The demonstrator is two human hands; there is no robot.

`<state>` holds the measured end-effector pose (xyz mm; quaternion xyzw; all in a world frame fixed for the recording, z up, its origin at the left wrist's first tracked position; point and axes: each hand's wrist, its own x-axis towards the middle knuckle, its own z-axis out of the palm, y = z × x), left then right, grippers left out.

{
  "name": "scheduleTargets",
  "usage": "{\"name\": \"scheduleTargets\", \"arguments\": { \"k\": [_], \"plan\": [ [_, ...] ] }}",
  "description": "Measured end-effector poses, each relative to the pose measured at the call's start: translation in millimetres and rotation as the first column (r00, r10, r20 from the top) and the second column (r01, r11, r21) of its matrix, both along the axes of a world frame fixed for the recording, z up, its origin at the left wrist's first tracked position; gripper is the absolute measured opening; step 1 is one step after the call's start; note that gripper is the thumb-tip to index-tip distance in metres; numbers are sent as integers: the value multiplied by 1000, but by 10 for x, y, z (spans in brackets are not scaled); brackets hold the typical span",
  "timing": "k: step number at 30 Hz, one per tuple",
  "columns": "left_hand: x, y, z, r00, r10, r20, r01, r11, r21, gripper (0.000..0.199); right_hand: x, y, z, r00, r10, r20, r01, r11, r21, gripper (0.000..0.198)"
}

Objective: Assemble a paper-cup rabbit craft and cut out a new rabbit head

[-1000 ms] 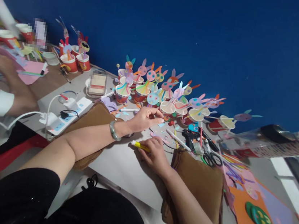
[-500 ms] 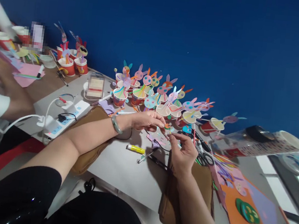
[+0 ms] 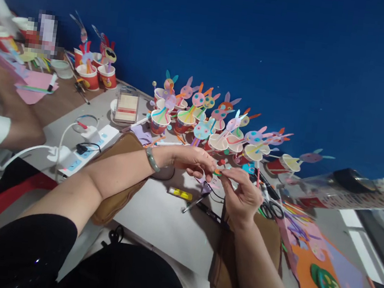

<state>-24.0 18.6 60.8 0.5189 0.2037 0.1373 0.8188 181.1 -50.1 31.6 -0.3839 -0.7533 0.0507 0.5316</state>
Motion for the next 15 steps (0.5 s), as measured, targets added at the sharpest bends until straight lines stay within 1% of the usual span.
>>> {"name": "scheduleTargets", "arguments": {
  "k": [3, 5, 6, 7, 8, 9, 10, 11, 12, 13, 14, 15],
  "plan": [
    [-5, -10, 1, 999, -15, -36, 16, 1000, 25, 14, 6, -8, -2, 1000, 14, 27, -15, 1000, 25, 13],
    [-25, -10, 14, 998, -13, -68, 19, 997, 76, 18, 29, -12, -20, 1000, 6, 29, -6, 1000, -2, 12],
    [-39, -6, 25, 996, 7, -86, 4, 993, 121, 21, 45, -12, -38, 1000, -7, 13, 8, 1000, -30, 10],
    [-57, 1, 37, 994, 53, -98, -34, 981, 189, 22, 63, -9, -60, 1000, -28, -13, 27, 997, -72, 7],
    [-77, 10, 53, 986, 137, -97, -104, 953, 285, 22, 79, -3, -85, 997, -57, -47, 51, 991, -124, 5],
    [-100, 21, 72, 965, 250, -76, -199, 893, 405, 21, 93, 7, -109, 993, -87, -83, 71, 981, -182, 4],
    [-126, 32, 93, 929, 368, -32, -296, 792, 535, 20, 103, 21, -131, 987, -109, -116, 78, 967, -241, 6],
    [-152, 42, 117, 881, 472, 27, -370, 653, 661, 20, 108, 37, -148, 983, -117, -143, 70, 952, -297, 8],
    [-180, 50, 141, 842, 534, 75, -389, 505, 770, 21, 107, 54, -159, 981, -108, -163, 45, 937, -346, 11],
    [-207, 54, 166, 826, 556, 93, -349, 376, 858, 24, 101, 73, -165, 981, -83, -176, 9, 923, -385, 12],
    [-234, 54, 190, 826, 559, 75, -264, 266, 927, 26, 91, 90, -166, 982, -49, -183, -33, 907, -419, 14],
    [-258, 49, 212, 831, 555, 26, -148, 176, 973, 30, 77, 106, -164, 982, -14, -190, -75, 889, -452, 15]
  ]
}}
